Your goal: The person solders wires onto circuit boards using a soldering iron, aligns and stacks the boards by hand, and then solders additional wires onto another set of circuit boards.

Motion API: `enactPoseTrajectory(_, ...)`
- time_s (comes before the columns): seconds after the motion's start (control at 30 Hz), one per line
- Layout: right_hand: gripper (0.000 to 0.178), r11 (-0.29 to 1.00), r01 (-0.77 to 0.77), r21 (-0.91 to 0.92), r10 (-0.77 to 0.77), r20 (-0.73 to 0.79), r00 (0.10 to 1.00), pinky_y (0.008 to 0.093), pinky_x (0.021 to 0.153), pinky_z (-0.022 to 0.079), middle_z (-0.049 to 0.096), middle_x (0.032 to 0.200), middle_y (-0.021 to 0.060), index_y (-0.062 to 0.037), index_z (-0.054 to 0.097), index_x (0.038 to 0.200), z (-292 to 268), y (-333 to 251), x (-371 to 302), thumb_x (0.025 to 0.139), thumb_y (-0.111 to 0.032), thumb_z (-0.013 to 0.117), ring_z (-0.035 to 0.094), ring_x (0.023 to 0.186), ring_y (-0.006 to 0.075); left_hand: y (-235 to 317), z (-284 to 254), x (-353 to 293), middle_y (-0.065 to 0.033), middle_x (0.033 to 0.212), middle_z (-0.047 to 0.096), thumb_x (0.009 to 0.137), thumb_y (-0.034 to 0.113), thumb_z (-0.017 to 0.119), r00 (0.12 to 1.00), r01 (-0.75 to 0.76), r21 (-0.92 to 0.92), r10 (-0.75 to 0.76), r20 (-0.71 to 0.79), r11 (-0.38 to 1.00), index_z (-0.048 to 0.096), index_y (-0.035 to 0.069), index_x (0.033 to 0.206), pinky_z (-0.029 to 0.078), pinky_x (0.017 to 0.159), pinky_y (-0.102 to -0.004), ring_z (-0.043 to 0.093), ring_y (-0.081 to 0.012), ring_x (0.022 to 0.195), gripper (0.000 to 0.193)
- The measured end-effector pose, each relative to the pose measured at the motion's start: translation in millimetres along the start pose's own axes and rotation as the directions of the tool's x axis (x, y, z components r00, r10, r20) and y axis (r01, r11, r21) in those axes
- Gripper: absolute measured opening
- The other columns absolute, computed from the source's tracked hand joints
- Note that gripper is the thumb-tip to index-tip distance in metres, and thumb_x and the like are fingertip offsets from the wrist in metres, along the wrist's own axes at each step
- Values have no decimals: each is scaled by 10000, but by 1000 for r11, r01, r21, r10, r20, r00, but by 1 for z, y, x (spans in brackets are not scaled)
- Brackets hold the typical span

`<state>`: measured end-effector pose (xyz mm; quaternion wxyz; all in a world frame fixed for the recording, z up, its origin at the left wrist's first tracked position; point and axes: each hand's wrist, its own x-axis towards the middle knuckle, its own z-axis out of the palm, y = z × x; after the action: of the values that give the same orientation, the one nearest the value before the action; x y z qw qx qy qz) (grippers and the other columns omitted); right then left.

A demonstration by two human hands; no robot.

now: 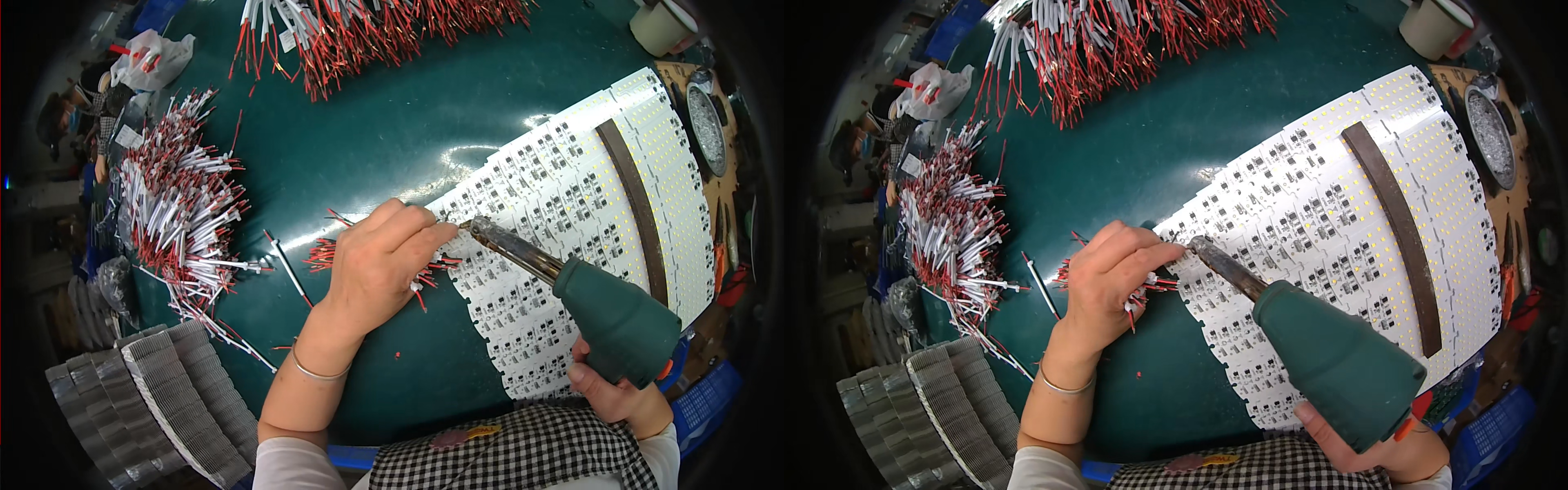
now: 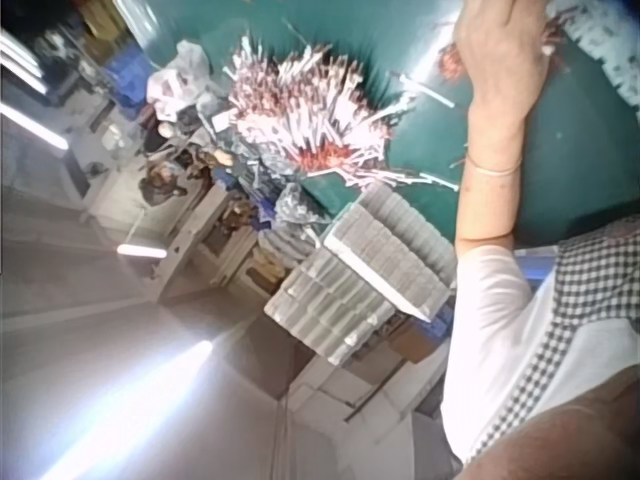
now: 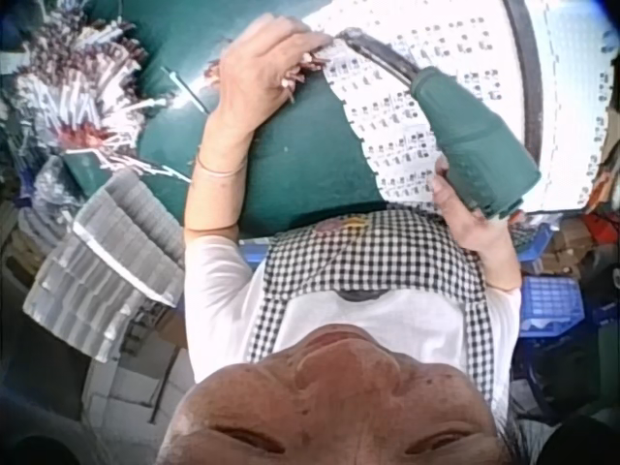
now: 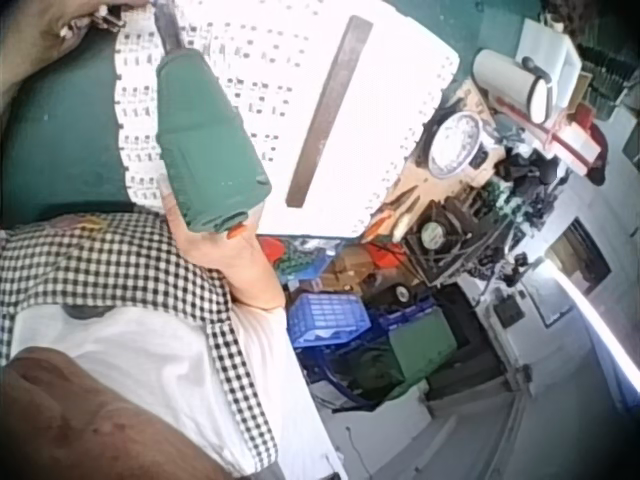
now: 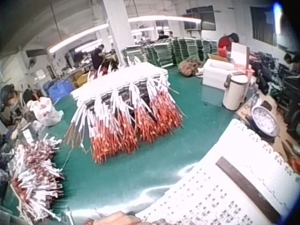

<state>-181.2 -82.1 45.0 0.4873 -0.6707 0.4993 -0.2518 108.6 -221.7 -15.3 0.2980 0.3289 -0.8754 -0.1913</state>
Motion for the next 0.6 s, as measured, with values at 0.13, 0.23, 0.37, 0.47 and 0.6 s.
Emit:
enactPoseTrajectory(0.13,497,999,3,37,-2,-25,1000,273,520,489,589,752,77,46,495,1197,-3,-5,-4,814,-152,743,572,579,141,3,2,1,-56,822,618,643,-4,666,1000,-17,94,19,-14,995,690,48,941,472,526,-324,580,-210,680,303)
enactPoseTrajectory(0.23,619,708,-307,636,582,-278,764,261,462,469,569,705,74,78,466,1225,0,-40,-1,771,-182,796,555,514,136,3,1,0,-41,809,585,664,14,673,999,-33,118,37,-28,992,684,45,932,473,504,-321,566,-193,667,270)
enactPoseTrajectory(0.37,749,765,-162,623,514,-441,736,241,374,432,536,667,57,109,439,1247,2,-36,4,728,-249,843,515,428,124,8,0,4,-45,824,598,652,-21,669,1000,-11,123,11,-2,992,682,37,936,480,518,-331,574,-209,678,290)
enactPoseTrajectory(0.47,782,795,-129,593,481,-487,729,245,349,424,553,738,98,131,427,1238,-3,-37,6,720,-276,848,506,412,126,13,-6,9,-57,848,613,627,-69,669,1000,26,61,-25,-18,998,678,24,951,498,552,-316,602,-231,720,337)
enactPoseTrajectory(0.6,765,814,-7,581,397,-546,738,239,315,416,553,867,161,165,412,1207,-10,-35,11,721,-246,836,496,396,121,17,-19,4,-118,918,607,704,-92,691,969,183,-164,-206,-136,969,631,7,983,510,656,-285,636,-221,749,302)
